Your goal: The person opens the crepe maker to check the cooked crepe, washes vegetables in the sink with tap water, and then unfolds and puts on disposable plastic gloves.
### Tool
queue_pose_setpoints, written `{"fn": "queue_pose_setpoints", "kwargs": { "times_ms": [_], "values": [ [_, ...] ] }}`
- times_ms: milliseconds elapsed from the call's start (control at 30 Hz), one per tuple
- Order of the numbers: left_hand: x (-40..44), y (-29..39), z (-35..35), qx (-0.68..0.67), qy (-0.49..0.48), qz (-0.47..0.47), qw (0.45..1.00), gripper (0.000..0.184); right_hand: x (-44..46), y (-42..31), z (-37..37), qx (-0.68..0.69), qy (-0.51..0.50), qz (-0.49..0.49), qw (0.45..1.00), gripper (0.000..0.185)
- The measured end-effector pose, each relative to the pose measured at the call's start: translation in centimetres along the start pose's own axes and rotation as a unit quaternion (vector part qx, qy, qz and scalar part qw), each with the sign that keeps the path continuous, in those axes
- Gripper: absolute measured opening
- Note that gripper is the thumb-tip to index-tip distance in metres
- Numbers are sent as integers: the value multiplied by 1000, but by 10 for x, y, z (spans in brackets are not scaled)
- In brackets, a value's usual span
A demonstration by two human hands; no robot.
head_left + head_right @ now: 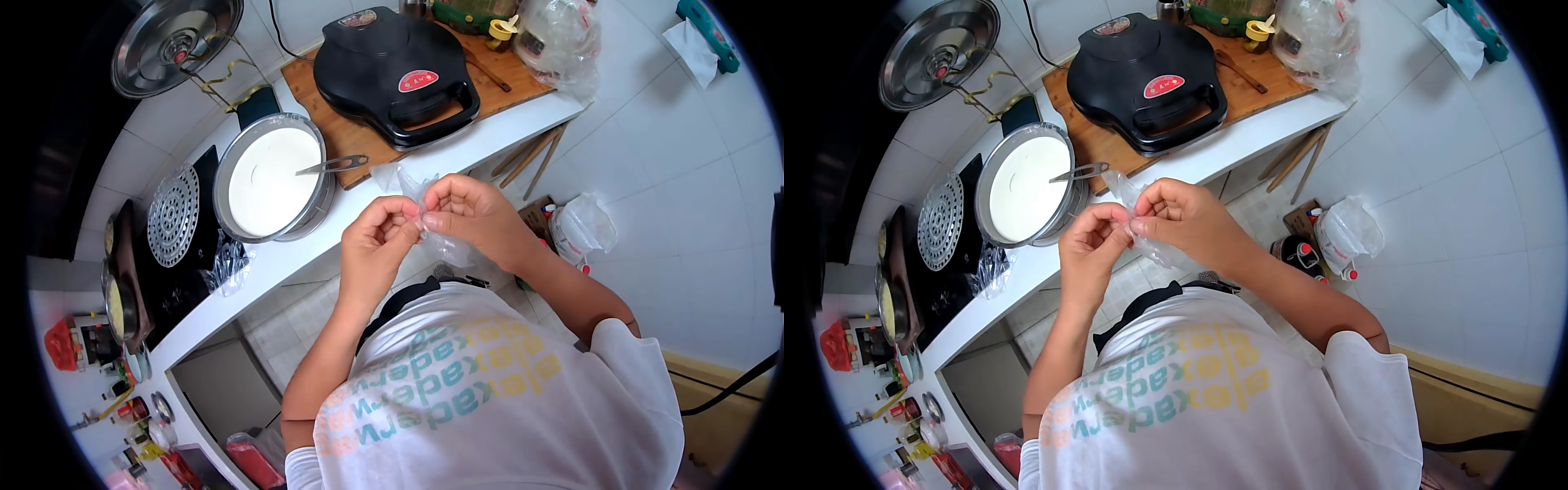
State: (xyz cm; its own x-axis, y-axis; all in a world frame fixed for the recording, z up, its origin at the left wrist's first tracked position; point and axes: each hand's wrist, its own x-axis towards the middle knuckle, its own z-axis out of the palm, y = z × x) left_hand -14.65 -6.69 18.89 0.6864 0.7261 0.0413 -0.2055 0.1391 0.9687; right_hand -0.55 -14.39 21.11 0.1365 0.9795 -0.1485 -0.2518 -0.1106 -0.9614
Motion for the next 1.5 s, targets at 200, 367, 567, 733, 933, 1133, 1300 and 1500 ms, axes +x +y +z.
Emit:
{"fn": "queue_pose_setpoints", "kwargs": {
  "times_ms": [200,367,567,733,933,1133,1300,1500],
  "values": [
    [0,2,-1,-4,-17,-22,1000,10,-1,-1,-2,6,-1,4,1000,10],
    [2,3,-3,-48,-37,-30,998,10,-1,0,-5,0,6,-3,1000,9],
    [1,3,-1,3,-20,1,1000,10,-4,-5,0,1,-1,-27,1000,11],
    [1,4,1,23,-28,5,999,10,-4,-3,-4,-3,-20,-24,1000,11],
    [1,9,-2,-13,-49,-40,998,9,-3,3,-5,0,-22,-22,1000,11],
    [2,9,-6,-85,-60,-98,990,7,-3,1,-5,-18,-24,-31,999,11],
    [1,12,-7,-141,-46,-111,983,6,-3,-2,-8,-20,-30,-20,999,11],
    [1,9,-6,-139,-26,-86,986,7,-5,-2,-2,-23,0,-25,999,10]
  ]
}}
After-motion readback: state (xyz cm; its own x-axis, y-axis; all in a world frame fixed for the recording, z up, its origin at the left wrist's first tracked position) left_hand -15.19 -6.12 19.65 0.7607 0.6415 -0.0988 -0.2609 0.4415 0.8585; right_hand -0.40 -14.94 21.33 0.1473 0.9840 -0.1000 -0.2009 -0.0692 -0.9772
